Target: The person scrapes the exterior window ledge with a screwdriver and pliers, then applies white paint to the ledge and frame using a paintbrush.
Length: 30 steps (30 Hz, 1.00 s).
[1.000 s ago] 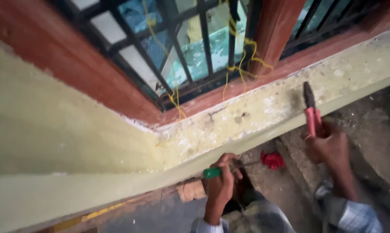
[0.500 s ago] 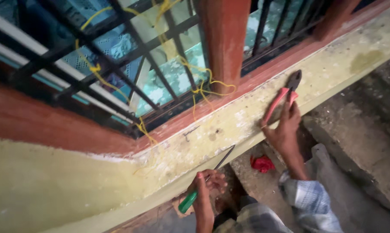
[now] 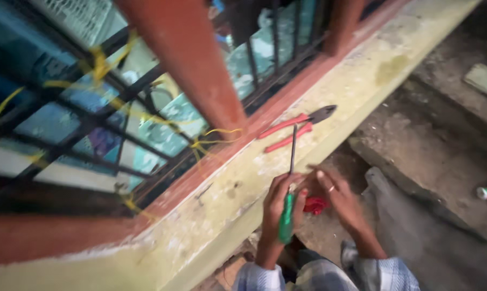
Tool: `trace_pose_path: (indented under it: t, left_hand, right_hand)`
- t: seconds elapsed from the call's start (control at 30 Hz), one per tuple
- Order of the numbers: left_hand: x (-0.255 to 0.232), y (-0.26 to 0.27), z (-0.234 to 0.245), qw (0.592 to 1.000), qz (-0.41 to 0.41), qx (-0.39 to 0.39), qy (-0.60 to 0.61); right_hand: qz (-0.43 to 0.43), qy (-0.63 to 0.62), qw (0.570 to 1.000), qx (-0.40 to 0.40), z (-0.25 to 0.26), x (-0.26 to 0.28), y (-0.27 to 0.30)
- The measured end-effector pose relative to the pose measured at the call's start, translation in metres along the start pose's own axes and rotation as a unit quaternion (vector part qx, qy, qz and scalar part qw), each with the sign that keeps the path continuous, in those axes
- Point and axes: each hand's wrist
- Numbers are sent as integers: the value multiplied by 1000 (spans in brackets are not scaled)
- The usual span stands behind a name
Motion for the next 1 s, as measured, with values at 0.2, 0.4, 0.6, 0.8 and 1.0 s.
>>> trace_pose_path:
  t: [0.2, 0.4, 0.6, 0.8, 1.0]
  left_hand:
    - [5, -40, -55, 977, -50, 99, -180]
    - [27, -65, -88, 941, -97, 220, -240]
    - [79, -96, -111, 904, -124, 241, -331]
    - [105, -119, -88, 892, -111, 178, -401]
    - [123, -113, -89, 867, -105, 168, -458]
  right_hand:
    - [-158, -172, 969, 82, 12, 5, 33]
    - [-52, -96, 994, 22, 32, 9, 17]
    - [-12, -86, 985, -151, 43, 13, -29]
    - [76, 134, 949, -275, 83, 29, -61]
    - [113, 234, 925, -277, 117, 43, -77]
Point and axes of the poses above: each hand's wrist, its own y-axis away from the middle knuckle, its own z-axis out of the back of the hand, x = y × z, and after that the axes turned 13 degrees about -z, right-handed
